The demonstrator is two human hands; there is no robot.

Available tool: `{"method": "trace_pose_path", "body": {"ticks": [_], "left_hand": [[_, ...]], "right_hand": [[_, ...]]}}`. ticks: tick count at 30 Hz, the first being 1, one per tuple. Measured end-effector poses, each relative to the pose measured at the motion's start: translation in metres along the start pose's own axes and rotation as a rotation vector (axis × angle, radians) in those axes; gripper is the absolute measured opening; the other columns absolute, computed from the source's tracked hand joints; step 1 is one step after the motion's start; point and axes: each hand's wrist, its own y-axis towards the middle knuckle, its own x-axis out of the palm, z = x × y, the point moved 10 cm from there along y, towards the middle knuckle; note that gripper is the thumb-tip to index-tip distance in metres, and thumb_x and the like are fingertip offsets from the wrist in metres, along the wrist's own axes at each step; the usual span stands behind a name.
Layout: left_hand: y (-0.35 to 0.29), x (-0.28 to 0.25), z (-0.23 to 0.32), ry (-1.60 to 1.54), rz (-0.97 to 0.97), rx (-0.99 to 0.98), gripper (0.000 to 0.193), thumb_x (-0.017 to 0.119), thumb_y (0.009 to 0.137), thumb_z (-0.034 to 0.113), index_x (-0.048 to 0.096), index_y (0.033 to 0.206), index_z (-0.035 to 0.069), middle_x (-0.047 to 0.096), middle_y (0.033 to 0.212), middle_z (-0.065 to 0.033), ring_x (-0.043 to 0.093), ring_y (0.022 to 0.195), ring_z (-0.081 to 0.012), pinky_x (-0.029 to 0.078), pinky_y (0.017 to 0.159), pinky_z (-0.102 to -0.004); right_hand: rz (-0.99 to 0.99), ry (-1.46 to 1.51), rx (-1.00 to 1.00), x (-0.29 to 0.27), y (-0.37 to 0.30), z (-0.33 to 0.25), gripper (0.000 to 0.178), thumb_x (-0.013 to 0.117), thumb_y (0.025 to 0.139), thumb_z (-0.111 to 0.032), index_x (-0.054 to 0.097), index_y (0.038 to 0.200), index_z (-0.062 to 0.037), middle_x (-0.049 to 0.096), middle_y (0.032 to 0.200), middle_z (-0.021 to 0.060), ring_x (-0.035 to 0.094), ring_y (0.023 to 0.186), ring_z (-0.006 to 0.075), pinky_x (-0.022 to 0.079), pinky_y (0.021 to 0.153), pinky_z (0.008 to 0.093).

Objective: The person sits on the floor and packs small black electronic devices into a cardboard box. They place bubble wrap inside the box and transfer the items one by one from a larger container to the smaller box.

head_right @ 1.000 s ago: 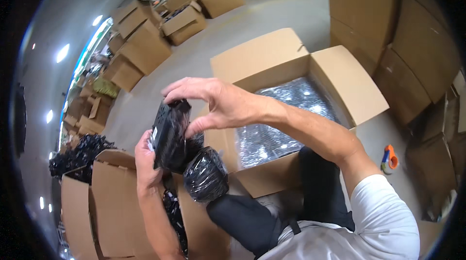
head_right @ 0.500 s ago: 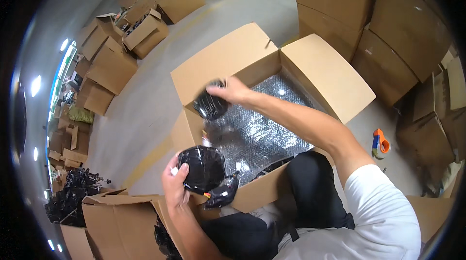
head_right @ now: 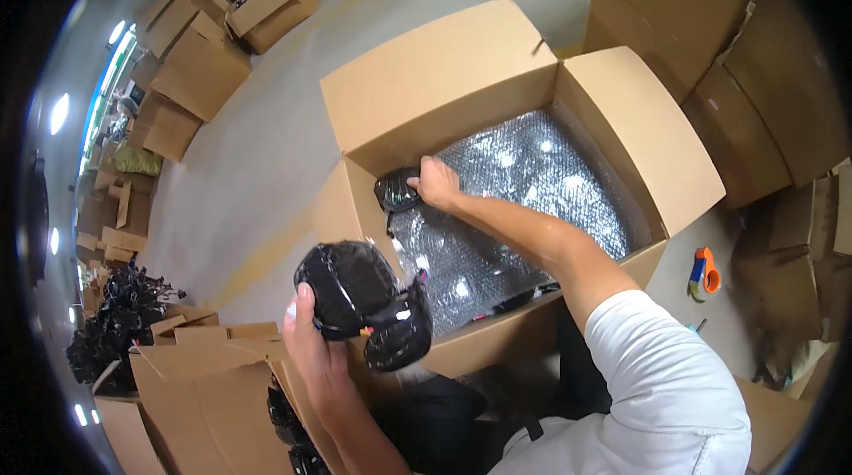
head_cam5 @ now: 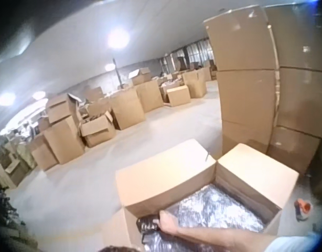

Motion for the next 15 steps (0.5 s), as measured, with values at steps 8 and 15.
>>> {"method": "trace_pose_path", "body": {"ticks": [8,15], "left_hand": [[-0.001,-0.006,0.018,-0.201,0.203,0.243,0.031,0.059,0.104,0.022,0.062,0.115,-0.006,0.069,0.111,-0.0164,0.071,0.097,-0.0252,0.062,0.083,-0.0402],[-0.022,0.040,0.024,-0.062,0.228,0.426,0.029,0.063,0.100,0.013,0.059,0.121,-0.006,0.068,0.110,-0.0149,0.070,0.095,-0.0210,0.061,0.081,-0.0357]], "right_hand": [[-1.371,1.241,0.448,-0.010,-0.176,-0.064,0.091,0.039,0.097,-0.073,0.050,0.135,0.0086,0.070,0.116,0.0251,0.072,0.104,0.0275,0.060,0.092,0.0386],[-1.011,1.609,0.344,-0.095,-0.145,-0.127,0.036,0.059,0.104,-0.030,0.060,0.128,-0.0037,0.068,0.120,0.0094,0.069,0.109,0.0183,0.061,0.091,0.0367]]}}
